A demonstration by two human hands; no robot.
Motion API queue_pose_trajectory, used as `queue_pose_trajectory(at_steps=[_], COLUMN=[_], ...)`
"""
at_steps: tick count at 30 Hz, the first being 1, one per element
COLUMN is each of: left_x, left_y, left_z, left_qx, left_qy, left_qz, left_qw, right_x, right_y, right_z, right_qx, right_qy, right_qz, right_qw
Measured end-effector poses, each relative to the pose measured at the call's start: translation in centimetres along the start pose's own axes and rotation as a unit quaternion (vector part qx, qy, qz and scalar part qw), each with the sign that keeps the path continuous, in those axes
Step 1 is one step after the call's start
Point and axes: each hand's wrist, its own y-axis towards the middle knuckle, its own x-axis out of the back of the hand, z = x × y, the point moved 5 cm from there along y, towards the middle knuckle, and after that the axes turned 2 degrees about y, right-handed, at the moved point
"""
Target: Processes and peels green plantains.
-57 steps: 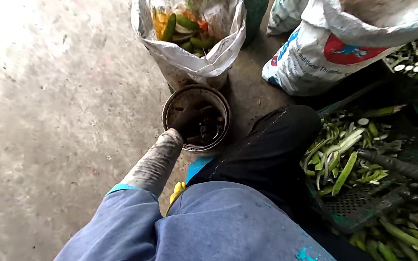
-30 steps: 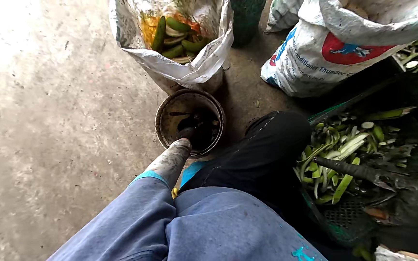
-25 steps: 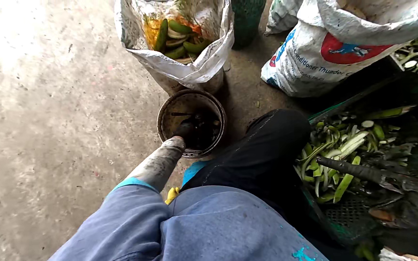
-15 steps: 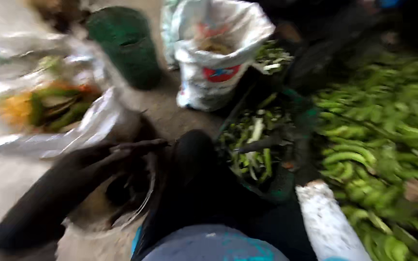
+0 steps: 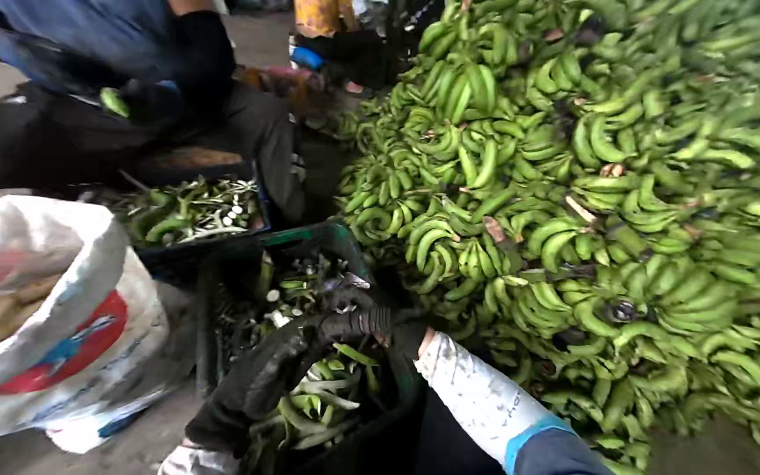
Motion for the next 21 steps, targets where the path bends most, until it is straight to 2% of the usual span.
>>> queue_pose_trajectory(at_steps=[2, 3, 4, 5, 7, 9, 10, 12, 14, 15, 16, 19, 21], left_x=[-0.1, -0.1, -0.2, -0.2, 0.2, 0.6, 0.7, 0.7, 0.9, 1.0, 1.0, 0.6, 0.5], left_y=[0.1, 0.2, 0.4, 0.6, 0.6, 0.7, 0.9, 1.1, 0.6, 0.2, -0.2, -0.7, -0.7], left_z=[1.0, 0.9, 0.6, 0.4, 0.1, -0.6, -1.0, -1.8, -2.2, -2.1, -2.0, -1.3, -1.0], left_qx=[0.031, 0.025, 0.010, -0.004, -0.031, -0.067, -0.086, -0.124, -0.112, -0.097, -0.091, -0.095, -0.077], left_qy=[-0.028, -0.026, -0.015, -0.001, -0.033, -0.075, -0.083, -0.063, 0.036, 0.110, 0.182, 0.324, 0.343], left_qz=[0.023, 0.037, 0.044, 0.042, 0.003, -0.060, -0.099, -0.156, -0.235, -0.295, -0.323, -0.322, -0.309], left_qw=[0.999, 0.999, 0.999, 0.999, 0.999, 0.993, 0.988, 0.978, 0.965, 0.944, 0.924, 0.884, 0.883], right_x=[-0.3, -0.3, -0.3, -0.4, -0.7, -0.7, -0.7, -0.7, -1.5, -2.1, -2.6, -3.9, -4.1], right_y=[2.0, 3.0, 3.8, 4.2, 4.2, 4.1, 4.4, 4.8, 4.5, 4.3, 4.1, 4.6, 5.2], right_z=[-1.6, -1.0, -0.4, 0.1, 0.4, -0.1, -0.5, -0.9, -0.5, -0.1, 0.2, 0.1, 0.0], right_qx=[0.149, 0.224, 0.257, 0.239, 0.127, 0.021, -0.002, 0.011, 0.041, 0.054, 0.065, 0.014, -0.021], right_qy=[-0.082, -0.083, -0.052, 0.010, 0.222, 0.405, 0.433, 0.385, 0.347, 0.355, 0.378, 0.487, 0.543], right_qz=[0.014, 0.013, 0.018, 0.025, 0.043, 0.019, -0.009, -0.035, -0.038, -0.032, -0.025, -0.034, -0.047], right_qw=[0.985, 0.971, 0.965, 0.971, 0.966, 0.914, 0.901, 0.922, 0.936, 0.933, 0.923, 0.872, 0.838])
